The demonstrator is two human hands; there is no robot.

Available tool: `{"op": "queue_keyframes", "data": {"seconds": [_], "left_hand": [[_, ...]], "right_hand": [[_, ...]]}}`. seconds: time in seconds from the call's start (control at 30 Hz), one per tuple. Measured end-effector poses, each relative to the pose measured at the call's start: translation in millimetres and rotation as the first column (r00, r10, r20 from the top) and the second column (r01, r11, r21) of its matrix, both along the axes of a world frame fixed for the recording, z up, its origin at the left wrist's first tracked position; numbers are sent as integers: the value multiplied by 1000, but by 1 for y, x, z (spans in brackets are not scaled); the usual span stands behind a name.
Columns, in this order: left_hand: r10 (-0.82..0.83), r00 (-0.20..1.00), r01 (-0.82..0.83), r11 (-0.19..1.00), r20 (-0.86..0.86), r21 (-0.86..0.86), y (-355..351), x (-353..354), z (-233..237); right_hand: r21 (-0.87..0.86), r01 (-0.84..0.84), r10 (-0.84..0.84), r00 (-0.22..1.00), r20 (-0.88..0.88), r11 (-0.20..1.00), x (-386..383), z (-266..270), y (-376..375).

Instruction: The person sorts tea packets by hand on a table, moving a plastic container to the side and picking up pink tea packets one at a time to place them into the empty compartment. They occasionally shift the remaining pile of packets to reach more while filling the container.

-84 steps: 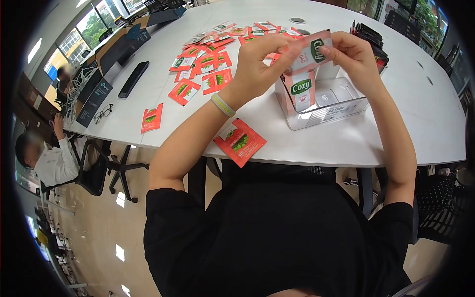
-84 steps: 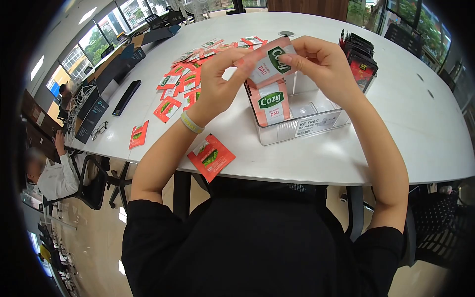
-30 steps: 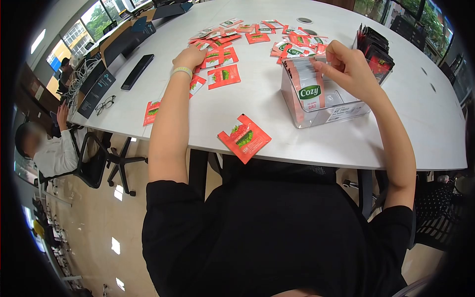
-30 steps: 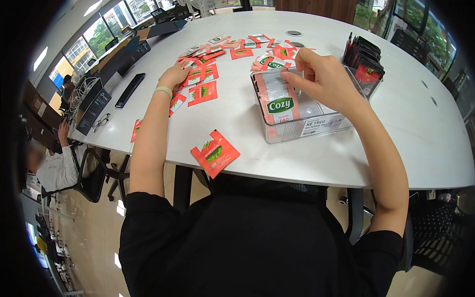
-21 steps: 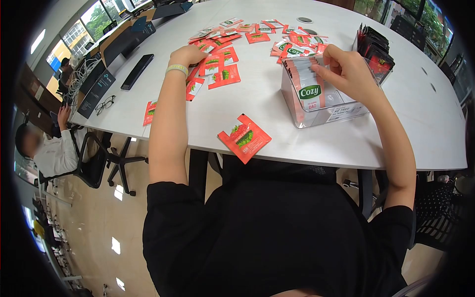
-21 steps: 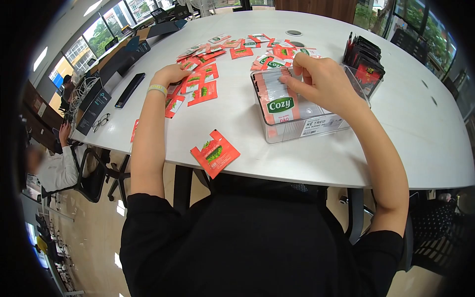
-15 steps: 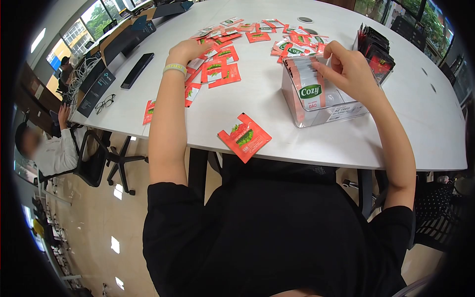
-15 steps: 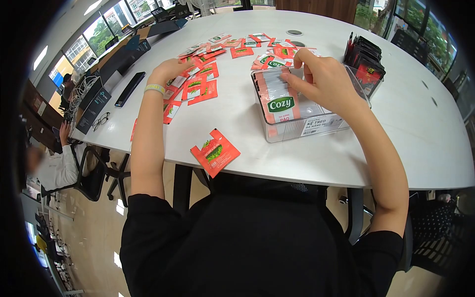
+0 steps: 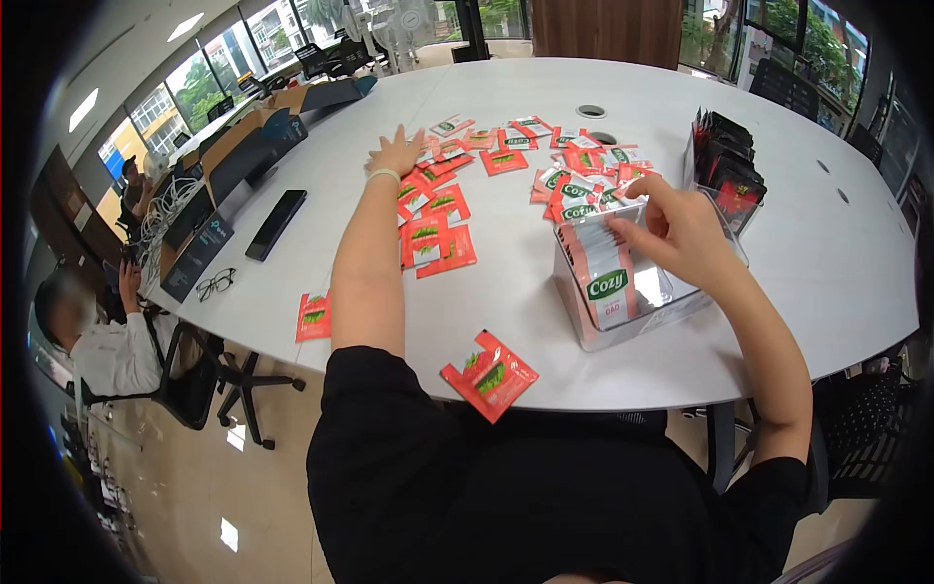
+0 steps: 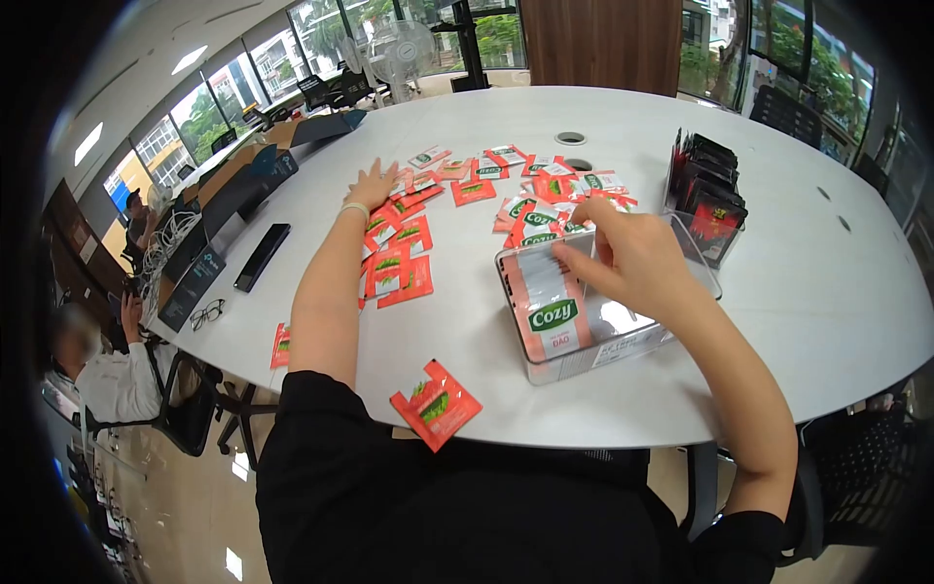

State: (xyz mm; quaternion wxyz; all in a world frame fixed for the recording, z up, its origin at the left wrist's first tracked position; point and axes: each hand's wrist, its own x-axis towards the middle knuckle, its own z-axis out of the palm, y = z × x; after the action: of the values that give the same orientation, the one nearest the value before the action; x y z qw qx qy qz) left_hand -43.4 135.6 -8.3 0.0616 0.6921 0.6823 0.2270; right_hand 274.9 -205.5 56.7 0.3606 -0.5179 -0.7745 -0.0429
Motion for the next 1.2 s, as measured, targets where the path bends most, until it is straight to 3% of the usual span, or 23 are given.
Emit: {"op": "queue_keyframes", "data": {"seconds": [0.07, 0.1, 0.33, 0.4, 0.47, 0.53, 0.67, 0.7, 0.73, 0.8, 0.83, 0.97, 1.07, 1.1, 1.13, 1.2], "left_hand": [[23, 989, -48, 985, -148, -163, 0, 22, 2], [1, 990, -28, 981, -143, -192, 11, 29, 0], [-68, 996, 55, 982, -65, -181, 42, 78, 8], [-139, 976, 88, 957, -168, -277, 27, 90, 12], [-165, 963, 110, 962, -213, -250, 22, 103, 13], [-398, 886, 337, 905, -239, -260, 15, 117, 10], [-583, 772, 522, 809, -253, -270, -31, 147, 13], [-677, 695, 664, 734, -242, -144, -30, 150, 3], [-684, 691, 670, 728, -235, -148, -28, 152, -5], [-775, 577, 789, 446, 258, -423, -67, 149, 24], [-777, 537, 818, 383, 328, -430, -93, 144, 40], [-773, 600, 754, 462, 205, -467, -120, 128, 57], [-794, 607, 751, 588, -37, -300, -122, 115, 46], [-742, 658, 736, 600, 126, -314, -128, 110, 45], [-732, 667, 730, 605, 138, -319, -124, 107, 37], [-786, 617, 784, 610, 40, -114, -118, 103, 30]], "right_hand": [[3, 2, -2, 1000, 1, 1000, 2, 0, 1], [-6, 14, -14, 1000, 4, 1000, 3, 2, 1], [29, 36, -35, 999, -21, 999, 12, 0, 6], [19, 42, -43, 999, 23, 999, 14, 1, 6], [-35, 39, -39, 999, 21, 999, 13, 1, 4], [-38, 45, -43, 999, 33, 998, 13, 2, 4], [-31, 62, -60, 997, 46, 998, 17, -2, 8], [-14, 65, -65, 997, 46, 998, 21, -3, 9], [6, 69, -69, 996, 49, 998, 23, -1, 10], [-2, 95, -94, 994, 59, 996, 28, 4, 9], [15, 97, -98, 995, 36, 995, 29, 5, 9], [24, 105, -104, 994, -32, 994, 36, 11, 8], [-6, 115, -115, 992, -51, 993, 38, 9, 11], [-12, 119, -120, 992, -38, 993, 38, 8, 12], [-24, 122, -123, 992, -25, 992, 38, 5, 12], [-36, 109, -109, 994, -1, 993, 36, 2, 12]]}}
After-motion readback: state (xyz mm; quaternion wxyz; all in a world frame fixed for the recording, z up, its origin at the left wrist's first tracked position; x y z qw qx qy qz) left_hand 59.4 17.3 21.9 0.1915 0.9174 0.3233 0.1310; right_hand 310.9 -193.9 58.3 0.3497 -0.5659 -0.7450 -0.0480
